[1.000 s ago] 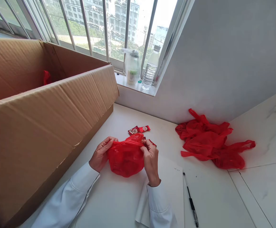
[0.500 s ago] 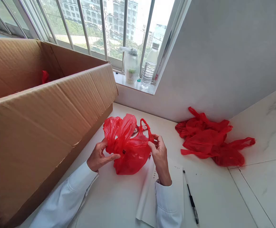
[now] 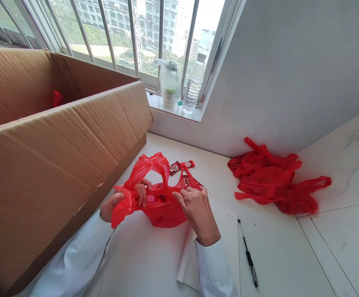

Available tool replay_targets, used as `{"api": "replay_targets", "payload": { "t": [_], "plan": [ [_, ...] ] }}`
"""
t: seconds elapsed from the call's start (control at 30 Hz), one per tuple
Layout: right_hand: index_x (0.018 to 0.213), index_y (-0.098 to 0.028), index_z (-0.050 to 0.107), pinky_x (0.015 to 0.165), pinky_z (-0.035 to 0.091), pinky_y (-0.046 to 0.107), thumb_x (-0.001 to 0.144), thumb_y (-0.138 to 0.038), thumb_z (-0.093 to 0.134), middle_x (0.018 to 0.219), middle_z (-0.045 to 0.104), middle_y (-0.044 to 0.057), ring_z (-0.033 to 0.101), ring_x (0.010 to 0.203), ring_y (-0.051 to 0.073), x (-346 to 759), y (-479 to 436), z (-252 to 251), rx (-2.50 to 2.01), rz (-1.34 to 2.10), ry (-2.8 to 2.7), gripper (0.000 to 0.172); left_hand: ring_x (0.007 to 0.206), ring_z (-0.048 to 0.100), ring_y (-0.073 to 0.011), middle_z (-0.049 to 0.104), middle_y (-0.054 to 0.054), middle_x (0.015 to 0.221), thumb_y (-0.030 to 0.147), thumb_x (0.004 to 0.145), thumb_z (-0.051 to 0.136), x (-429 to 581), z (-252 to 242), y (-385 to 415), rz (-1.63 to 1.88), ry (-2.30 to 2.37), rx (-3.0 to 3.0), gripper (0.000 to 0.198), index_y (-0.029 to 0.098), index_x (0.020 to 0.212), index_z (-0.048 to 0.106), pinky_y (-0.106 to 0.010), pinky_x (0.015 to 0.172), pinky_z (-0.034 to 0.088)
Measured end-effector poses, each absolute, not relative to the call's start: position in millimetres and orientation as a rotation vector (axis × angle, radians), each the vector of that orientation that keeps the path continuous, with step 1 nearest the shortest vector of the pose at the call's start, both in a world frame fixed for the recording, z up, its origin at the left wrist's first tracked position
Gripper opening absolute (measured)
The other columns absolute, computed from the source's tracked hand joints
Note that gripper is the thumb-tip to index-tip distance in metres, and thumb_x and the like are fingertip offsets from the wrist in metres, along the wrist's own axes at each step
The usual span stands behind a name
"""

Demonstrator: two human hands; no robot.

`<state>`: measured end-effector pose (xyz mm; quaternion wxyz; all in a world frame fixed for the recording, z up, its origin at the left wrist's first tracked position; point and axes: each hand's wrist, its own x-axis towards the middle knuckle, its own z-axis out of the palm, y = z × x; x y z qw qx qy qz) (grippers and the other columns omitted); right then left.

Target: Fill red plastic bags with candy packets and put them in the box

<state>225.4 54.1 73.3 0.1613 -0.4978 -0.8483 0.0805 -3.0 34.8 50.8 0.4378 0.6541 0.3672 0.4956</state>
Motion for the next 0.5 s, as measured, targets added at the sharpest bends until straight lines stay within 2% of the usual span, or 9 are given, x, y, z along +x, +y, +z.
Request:
{"api": "replay_targets", "payload": {
  "t": [0.07, 0.13, 0.23, 0.3, 0.4, 0.5],
  "plan": [
    [0.052, -0.018, 0.048, 0.066, 0.031, 0.025, 0.099, -0.041, 0.029, 0.053, 0.042, -0.004, 0.032, 0.050, 0.009, 231, 53, 77, -1.455, 0.331, -2.429, 0.056, 0.062, 0.054, -0.0211, 0.054, -0.007, 0.048, 0.076, 0.082, 0.011, -5, 52, 38, 1.218, 0.869, 1.648, 0.074, 0.023, 0.045, 0.046, -0.038, 0.068, 0.048],
    [0.048, -0.018, 0.044, 0.058, 0.027, 0.024, 0.096, -0.040, 0.038, 0.049, 0.035, -0.005, 0.024, 0.048, 0.009, 234, 48, 83, -1.510, 0.448, -2.465, 0.054, 0.056, 0.052, -0.0209, 0.049, -0.007, 0.040, 0.081, 0.076, -0.004, -6, 53, 41, 1.196, 0.835, 1.688, 0.082, 0.024, 0.039, 0.043, -0.039, 0.068, 0.048],
    [0.055, -0.020, 0.054, 0.053, 0.023, 0.024, 0.080, -0.030, 0.059, 0.049, 0.037, -0.005, 0.028, 0.049, 0.010, 229, 35, 89, -1.596, 0.602, -2.576, 0.027, 0.062, 0.054, -0.0225, 0.050, -0.007, 0.041, 0.081, 0.073, -0.013, -9, 54, 43, 1.177, 0.839, 1.762, 0.087, 0.024, 0.037, 0.043, -0.041, 0.077, 0.047],
    [0.071, -0.023, 0.062, 0.054, 0.026, 0.024, 0.069, -0.024, 0.065, 0.057, 0.048, -0.004, 0.038, 0.054, 0.011, 223, 25, 93, -1.622, 0.594, -2.617, 0.004, 0.076, 0.055, -0.0238, 0.054, -0.007, 0.050, 0.075, 0.082, -0.003, -11, 56, 43, 1.177, 0.901, 1.804, 0.083, 0.023, 0.042, 0.048, -0.041, 0.082, 0.045],
    [0.101, -0.025, 0.062, 0.068, 0.037, 0.029, 0.064, -0.022, 0.065, 0.080, 0.060, 0.000, 0.052, 0.072, 0.017, 214, 14, 96, -1.644, 0.483, -2.604, 0.037, 0.082, 0.052, -0.0217, 0.054, -0.005, 0.060, 0.054, 0.092, 0.033, -13, 62, 38, 1.169, 1.007, 1.858, 0.058, 0.020, 0.048, 0.048, -0.036, 0.078, 0.043],
    [0.122, -0.027, 0.054, 0.087, 0.039, 0.047, 0.065, -0.030, 0.067, 0.107, 0.059, 0.007, 0.054, 0.094, 0.027, 211, 10, 97, -1.696, 0.393, -2.528, 0.059, 0.086, 0.054, -0.0191, 0.059, -0.004, 0.082, 0.029, 0.083, 0.050, -12, 83, 25, 1.172, 1.145, 1.970, 0.028, 0.019, 0.057, 0.050, -0.033, 0.081, 0.043]
  ]
}}
